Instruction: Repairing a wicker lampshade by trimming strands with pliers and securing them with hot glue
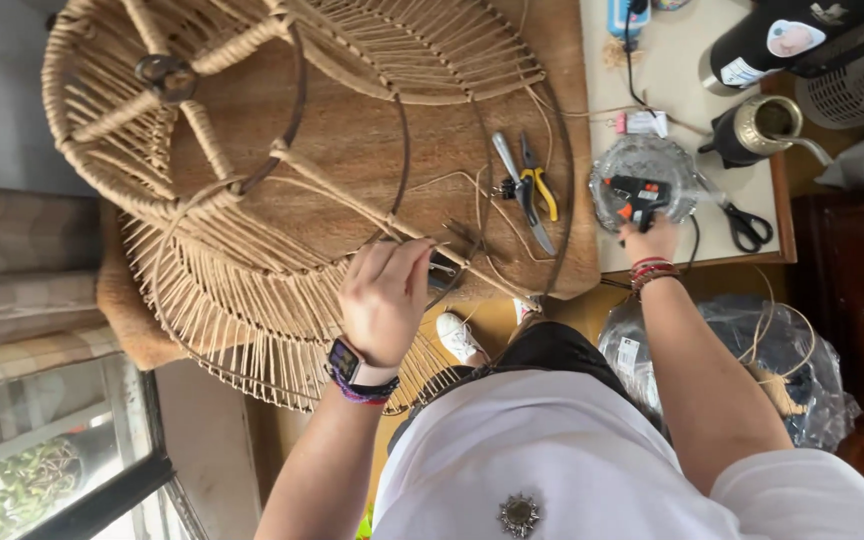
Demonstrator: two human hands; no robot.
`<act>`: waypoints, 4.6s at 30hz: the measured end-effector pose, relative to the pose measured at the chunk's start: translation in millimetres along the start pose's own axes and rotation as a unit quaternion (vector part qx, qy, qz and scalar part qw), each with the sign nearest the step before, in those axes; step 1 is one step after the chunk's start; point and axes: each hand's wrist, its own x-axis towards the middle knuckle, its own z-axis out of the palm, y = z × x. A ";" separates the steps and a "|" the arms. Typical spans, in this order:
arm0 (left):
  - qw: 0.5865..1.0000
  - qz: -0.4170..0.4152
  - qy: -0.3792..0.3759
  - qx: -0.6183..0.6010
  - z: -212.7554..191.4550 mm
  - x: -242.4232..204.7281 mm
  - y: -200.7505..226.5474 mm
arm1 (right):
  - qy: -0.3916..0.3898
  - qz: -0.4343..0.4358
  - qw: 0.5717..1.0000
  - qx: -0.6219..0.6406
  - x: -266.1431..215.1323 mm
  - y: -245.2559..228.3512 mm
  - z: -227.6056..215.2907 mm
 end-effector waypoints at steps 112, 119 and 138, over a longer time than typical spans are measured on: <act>0.933 -0.294 -0.082 -0.190 -22.2 16.6 -3.9 | -0.258 -0.326 0.821 0.391 -200.7 -350.8 -196.8; 0.934 -0.269 -0.112 -0.205 -31.9 17.5 -7.7 | -0.229 -0.289 0.841 0.396 -171.8 -330.0 -179.5; 0.924 -0.310 -0.052 -0.219 -36.6 -9.1 -3.7 | -0.134 0.339 0.857 0.364 5.6 -24.5 -37.6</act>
